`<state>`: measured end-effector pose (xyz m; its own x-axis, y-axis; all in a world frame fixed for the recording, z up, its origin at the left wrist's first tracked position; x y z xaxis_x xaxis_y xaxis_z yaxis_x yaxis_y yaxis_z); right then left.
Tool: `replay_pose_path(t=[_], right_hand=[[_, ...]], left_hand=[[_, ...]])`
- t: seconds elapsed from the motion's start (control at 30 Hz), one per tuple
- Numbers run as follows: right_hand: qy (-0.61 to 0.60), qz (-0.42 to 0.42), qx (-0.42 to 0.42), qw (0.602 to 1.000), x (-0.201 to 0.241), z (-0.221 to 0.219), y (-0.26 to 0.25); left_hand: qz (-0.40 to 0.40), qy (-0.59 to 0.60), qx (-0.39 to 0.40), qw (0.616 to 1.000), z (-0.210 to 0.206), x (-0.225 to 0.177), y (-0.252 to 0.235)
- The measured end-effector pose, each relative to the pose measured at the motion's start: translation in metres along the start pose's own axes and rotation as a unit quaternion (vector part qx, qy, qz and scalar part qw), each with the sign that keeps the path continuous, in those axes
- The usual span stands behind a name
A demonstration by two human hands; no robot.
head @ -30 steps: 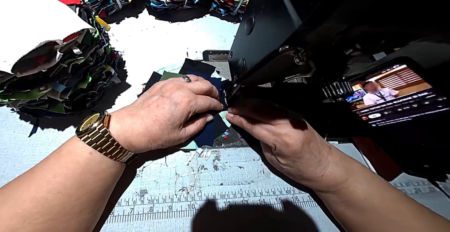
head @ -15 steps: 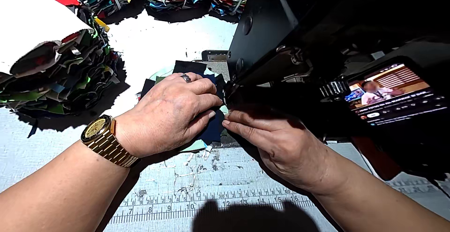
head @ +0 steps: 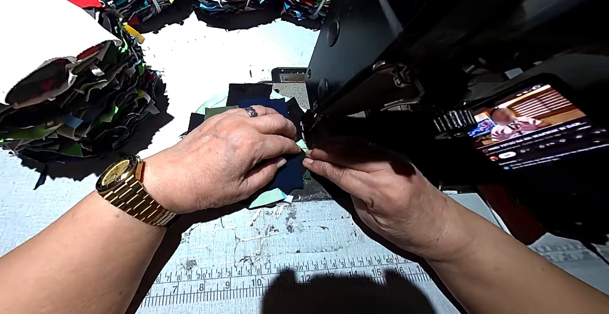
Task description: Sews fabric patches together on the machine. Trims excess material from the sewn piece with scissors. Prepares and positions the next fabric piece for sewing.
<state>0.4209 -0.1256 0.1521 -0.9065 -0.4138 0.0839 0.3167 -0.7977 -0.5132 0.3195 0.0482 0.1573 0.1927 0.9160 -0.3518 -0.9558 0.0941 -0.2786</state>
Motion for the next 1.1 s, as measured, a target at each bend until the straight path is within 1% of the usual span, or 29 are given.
replay_pose_path(t=[0.17,0.37,0.47,0.57,0.67,0.9,1.1], right_hand=[[0.003,-0.005,-0.004,1.000,-0.002,0.000,0.000],[0.027,-0.015,-0.006,1.000,-0.008,0.003,-0.001],[0.037,-0.006,-0.036,0.999,-0.002,0.008,-0.002],[0.004,0.010,-0.014,1.000,0.005,0.001,-0.002],[-0.012,0.007,0.006,1.000,0.005,-0.003,-0.001],[0.010,-0.008,-0.001,1.000,-0.001,0.000,0.000],[0.014,-0.001,-0.003,1.000,-0.002,0.000,0.000]], left_hand=[[0.005,-0.015,0.001,1.000,-0.001,-0.002,-0.002],[0.042,-0.042,-0.004,0.998,-0.003,-0.001,-0.003],[0.053,-0.048,-0.009,0.997,-0.005,-0.001,-0.004],[0.052,-0.051,-0.015,0.997,-0.006,0.000,-0.005],[0.056,-0.056,-0.019,0.997,-0.007,0.000,-0.005],[0.065,-0.073,-0.028,0.995,-0.006,0.000,-0.006],[0.072,-0.072,-0.030,0.994,-0.007,0.001,-0.006]])
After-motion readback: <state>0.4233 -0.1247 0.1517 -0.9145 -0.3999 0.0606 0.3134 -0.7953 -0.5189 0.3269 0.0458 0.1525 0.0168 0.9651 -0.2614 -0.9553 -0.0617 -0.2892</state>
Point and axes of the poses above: each hand's wrist, its own y-axis away from the middle knuckle, its own z-axis out of the back of the hand, x = y × z, the point moved 5 cm from there along -y, towards the middle knuckle, and after that the axes turned 13 degrees about z, right-handed, at the moved point
